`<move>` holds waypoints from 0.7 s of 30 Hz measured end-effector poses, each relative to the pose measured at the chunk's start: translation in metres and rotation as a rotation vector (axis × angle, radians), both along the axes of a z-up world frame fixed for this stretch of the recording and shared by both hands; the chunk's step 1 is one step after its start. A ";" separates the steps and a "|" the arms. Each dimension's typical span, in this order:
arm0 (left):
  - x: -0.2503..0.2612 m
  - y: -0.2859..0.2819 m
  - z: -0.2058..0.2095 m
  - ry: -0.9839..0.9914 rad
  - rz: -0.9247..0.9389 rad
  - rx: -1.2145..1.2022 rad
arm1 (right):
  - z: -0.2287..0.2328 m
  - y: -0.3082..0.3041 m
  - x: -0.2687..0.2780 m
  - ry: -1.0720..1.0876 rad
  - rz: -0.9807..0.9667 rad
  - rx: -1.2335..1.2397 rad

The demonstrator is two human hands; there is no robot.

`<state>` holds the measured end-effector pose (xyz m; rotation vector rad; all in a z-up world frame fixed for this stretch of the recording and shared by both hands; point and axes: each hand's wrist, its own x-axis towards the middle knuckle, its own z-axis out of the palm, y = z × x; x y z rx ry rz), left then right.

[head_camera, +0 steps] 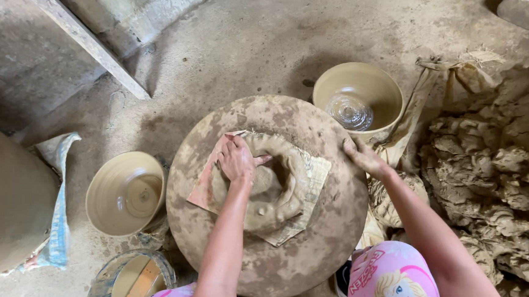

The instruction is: The person shapes a large clay vessel on a pottery wheel by hand and using a small flat tool, frequently wetting their hands and the clay with water from a bucket.

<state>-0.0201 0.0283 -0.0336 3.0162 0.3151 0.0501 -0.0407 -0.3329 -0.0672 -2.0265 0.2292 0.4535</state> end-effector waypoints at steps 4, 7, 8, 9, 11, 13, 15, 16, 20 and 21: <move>-0.001 0.002 -0.013 -0.101 -0.159 -0.010 | -0.013 0.007 -0.045 0.037 -0.130 0.041; -0.016 -0.008 0.020 -0.390 -0.081 -0.011 | -0.016 0.012 -0.084 0.020 -0.221 0.087; -0.019 -0.009 0.035 -0.530 -0.024 -0.008 | -0.018 0.013 -0.092 0.000 -0.220 0.129; -0.024 -0.010 0.045 -0.290 0.040 -0.055 | -0.023 0.010 -0.115 0.006 -0.219 0.163; -0.015 -0.010 0.058 0.186 0.168 -0.147 | -0.021 0.001 -0.144 -0.068 -0.092 0.257; -0.014 -0.011 0.054 0.060 0.067 -0.120 | -0.002 -0.017 -0.168 0.263 -0.082 0.149; -0.011 -0.011 0.043 -0.003 -0.013 -0.076 | 0.019 -0.028 -0.170 0.316 -0.061 0.088; -0.011 -0.011 0.039 -0.011 -0.037 -0.063 | 0.031 -0.036 -0.163 0.208 -0.049 0.080; -0.012 -0.021 0.050 -0.040 -0.081 -0.032 | 0.052 -0.046 -0.106 -0.108 -0.145 0.004; -0.015 -0.022 0.054 -0.036 -0.063 -0.029 | 0.046 -0.040 -0.086 -0.231 -0.136 0.081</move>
